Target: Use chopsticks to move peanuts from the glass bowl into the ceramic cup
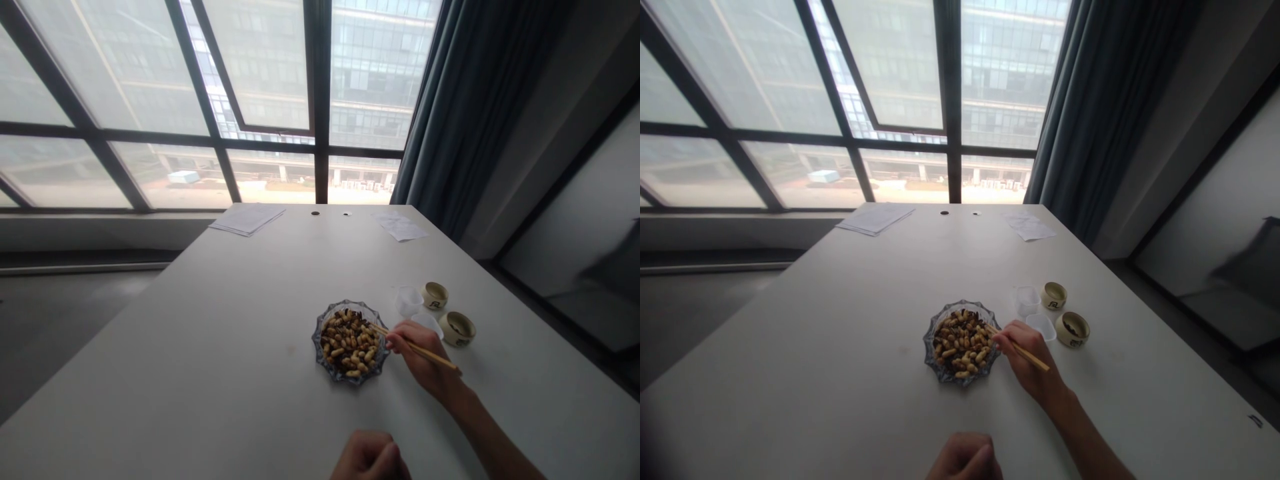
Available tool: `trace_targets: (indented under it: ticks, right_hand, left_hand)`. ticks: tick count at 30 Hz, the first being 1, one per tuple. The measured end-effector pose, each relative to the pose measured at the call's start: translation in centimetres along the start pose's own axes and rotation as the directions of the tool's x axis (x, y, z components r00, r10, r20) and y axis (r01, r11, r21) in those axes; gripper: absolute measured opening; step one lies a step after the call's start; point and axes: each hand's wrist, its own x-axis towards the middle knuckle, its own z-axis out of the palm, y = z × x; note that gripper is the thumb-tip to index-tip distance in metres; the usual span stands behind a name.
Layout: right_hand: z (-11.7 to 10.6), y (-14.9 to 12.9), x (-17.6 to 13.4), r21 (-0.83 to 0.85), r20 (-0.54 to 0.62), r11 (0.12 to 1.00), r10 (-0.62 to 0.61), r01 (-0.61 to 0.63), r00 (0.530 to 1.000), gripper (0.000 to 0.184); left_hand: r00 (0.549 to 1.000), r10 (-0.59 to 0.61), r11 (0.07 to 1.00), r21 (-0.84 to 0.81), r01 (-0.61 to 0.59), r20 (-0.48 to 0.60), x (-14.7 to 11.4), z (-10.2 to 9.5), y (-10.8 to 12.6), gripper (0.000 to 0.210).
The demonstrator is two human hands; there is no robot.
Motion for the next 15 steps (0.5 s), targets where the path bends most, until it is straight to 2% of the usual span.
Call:
trace_targets:
  ticks: [6, 10, 13, 15]
  right_hand:
    - [0.1, -0.2, -0.5, 0.04, -0.101, 0.999, 0.011, -0.006, 0.995, 0.038]
    - [-1.4, -1.0, -1.6, 0.041, -0.203, 0.999, -0.014, 0.023, 0.979, 0.032]
    - [-3.8, -1.6, -3.5, -0.002, -0.342, 1.0, 0.013, -0.014, 0.939, 0.027]
    - [-5.7, -1.6, -4.9, -0.013, -0.47, 0.998, 0.053, -0.068, 0.881, 0.021]
  left_hand:
    - [1.0, 0.002, 1.0, 0.019, -0.001, -0.025, 0.0, 0.2, 0.4, 0.099]
    - [0.999, 0.033, 0.999, 0.006, -0.033, -0.008, 0.1, 0.2, 0.8, 0.099]
    - [0.998, 0.041, 0.999, 0.001, -0.041, -0.039, 0.1, 0.3, 0.9, 0.1]
    - [0.998, 0.047, 0.999, -0.007, -0.048, -0.036, 0.1, 0.4, 0.9, 0.1]
